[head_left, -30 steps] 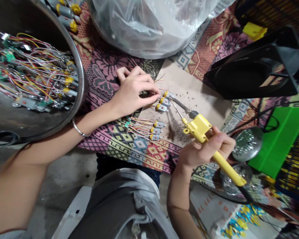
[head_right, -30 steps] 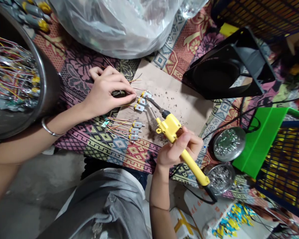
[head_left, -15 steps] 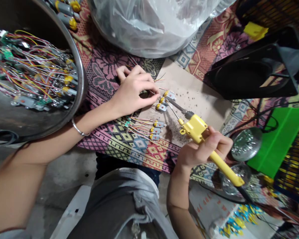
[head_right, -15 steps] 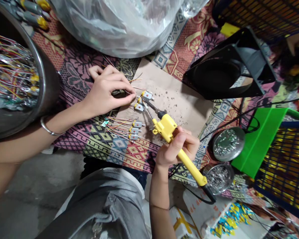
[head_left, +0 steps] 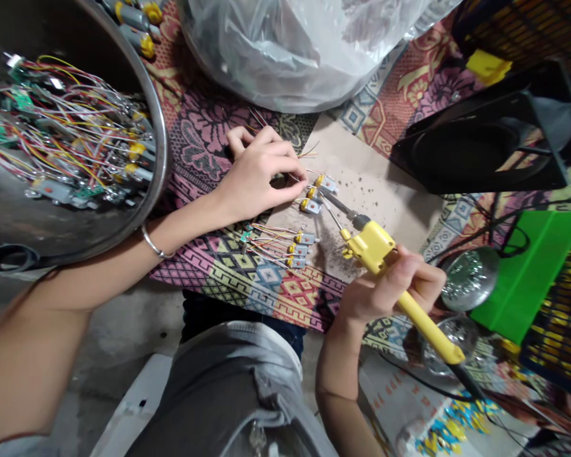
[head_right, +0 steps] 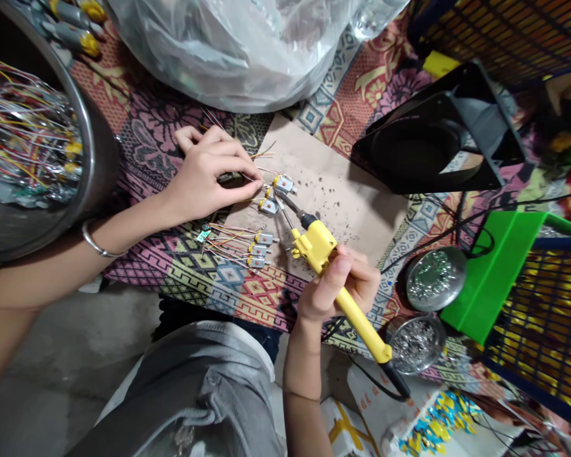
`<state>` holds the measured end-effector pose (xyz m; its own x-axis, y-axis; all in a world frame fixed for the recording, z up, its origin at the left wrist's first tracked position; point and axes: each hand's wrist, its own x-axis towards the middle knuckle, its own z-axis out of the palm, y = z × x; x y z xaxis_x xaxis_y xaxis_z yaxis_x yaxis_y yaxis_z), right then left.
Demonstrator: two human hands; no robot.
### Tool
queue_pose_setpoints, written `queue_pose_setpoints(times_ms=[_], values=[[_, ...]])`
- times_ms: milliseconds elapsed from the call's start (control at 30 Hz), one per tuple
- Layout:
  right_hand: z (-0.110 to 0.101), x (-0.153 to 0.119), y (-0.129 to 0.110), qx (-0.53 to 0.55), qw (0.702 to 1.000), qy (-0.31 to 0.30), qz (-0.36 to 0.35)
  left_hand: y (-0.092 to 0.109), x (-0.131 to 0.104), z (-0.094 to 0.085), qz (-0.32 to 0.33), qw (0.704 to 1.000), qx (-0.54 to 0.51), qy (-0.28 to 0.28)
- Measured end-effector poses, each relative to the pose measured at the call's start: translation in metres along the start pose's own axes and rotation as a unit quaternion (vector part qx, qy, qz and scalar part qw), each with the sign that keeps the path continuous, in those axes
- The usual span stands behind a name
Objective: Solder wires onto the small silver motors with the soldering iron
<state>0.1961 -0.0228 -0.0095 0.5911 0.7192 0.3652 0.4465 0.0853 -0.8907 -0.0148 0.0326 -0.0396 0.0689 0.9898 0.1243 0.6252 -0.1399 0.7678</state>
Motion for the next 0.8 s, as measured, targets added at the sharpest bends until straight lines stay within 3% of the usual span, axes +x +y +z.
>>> queue_pose_setpoints(times_ms=[200, 333, 600, 800], values=[[0.0, 0.003, 0.012, 0.01, 0.999, 0.03, -0.036, 0.001, 0.0, -0.001, 0.011, 1.0, 0.013, -0.001], [-0.003, 0.006, 0.024, -0.001, 0.997, 0.008, -0.071, 0.003, -0.001, -0.002, 0.013, 1.0, 0.022, 0.001], [-0.005, 0.002, 0.016, -0.016, 1.0, -0.017, -0.018, 0.006, -0.002, -0.002, 0.01, 0.999, 0.031, 0.013], [-0.005, 0.001, 0.008, -0.01, 1.0, 0.006, 0.015, 0.005, -0.001, -0.002, 0.012, 0.999, 0.033, -0.002]])
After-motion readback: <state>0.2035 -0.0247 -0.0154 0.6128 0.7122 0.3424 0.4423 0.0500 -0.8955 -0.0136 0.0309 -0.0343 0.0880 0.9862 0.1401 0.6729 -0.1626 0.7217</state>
